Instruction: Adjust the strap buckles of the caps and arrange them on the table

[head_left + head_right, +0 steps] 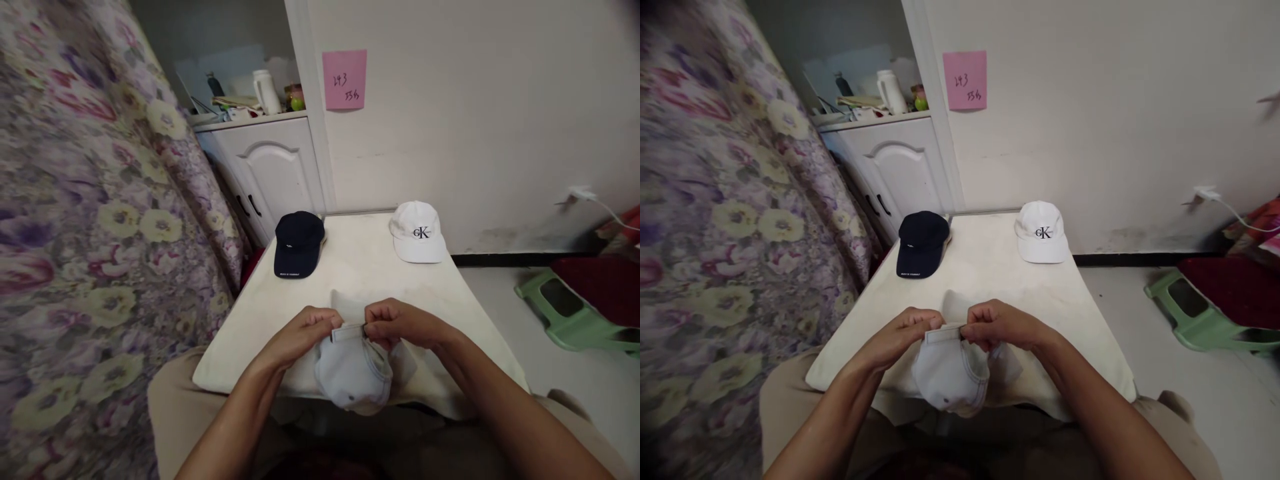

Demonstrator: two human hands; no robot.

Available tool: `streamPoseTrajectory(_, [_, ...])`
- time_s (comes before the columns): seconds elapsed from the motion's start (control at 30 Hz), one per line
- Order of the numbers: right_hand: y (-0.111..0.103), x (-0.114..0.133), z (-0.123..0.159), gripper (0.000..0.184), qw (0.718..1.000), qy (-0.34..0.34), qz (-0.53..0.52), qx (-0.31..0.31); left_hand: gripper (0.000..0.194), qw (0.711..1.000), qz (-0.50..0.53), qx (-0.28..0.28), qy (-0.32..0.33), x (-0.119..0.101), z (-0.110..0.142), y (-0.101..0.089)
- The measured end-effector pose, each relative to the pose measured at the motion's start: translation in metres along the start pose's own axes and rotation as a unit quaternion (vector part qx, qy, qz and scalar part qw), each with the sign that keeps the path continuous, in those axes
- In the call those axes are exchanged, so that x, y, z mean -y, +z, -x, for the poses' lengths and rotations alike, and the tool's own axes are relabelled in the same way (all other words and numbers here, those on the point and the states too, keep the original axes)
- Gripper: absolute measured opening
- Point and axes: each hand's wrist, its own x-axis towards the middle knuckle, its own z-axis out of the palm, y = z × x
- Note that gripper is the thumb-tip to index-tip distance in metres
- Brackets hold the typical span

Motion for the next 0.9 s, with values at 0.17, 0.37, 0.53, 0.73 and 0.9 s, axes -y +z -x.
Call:
streamPoseTrajectory(0.17, [0.002, -0.001, -0.002, 0.034, 1.0, 0.009, -0.002, -0.017, 0.04, 1.0, 0.006, -0.001, -0.009, -0.002, -0.001, 0.002])
streamPoseTrajectory(0.37, [0.002, -0.005, -0.004, 0.032, 1.0, 0.019, -0.006, -0.003, 0.042, 1.0, 0.001, -0.003, -0.018, -0.003, -0.002, 0.004])
streamPoseTrajectory(0.53, [0.004, -0.004, -0.005, 0.032, 1.0, 0.013, -0.008, -0.021, 0.042, 1.0, -0.001, -0.004, -0.013, -0.005, -0.003, 0.005])
streamPoseTrajectory(0.73, [0.007, -0.004, -0.008, 0.026, 0.999, 0.006, -0.013, -0.044, 0.04, 1.0, 0.012, -0.005, -0.008, -0.003, -0.003, 0.005])
streamPoseTrajectory(0.9, [0.008, -0.008, -0.011, 0.027, 0.998, -0.007, -0.02, -0.059, 0.04, 1.0, 0.018, -0.007, -0.01, -0.002, -0.005, 0.006])
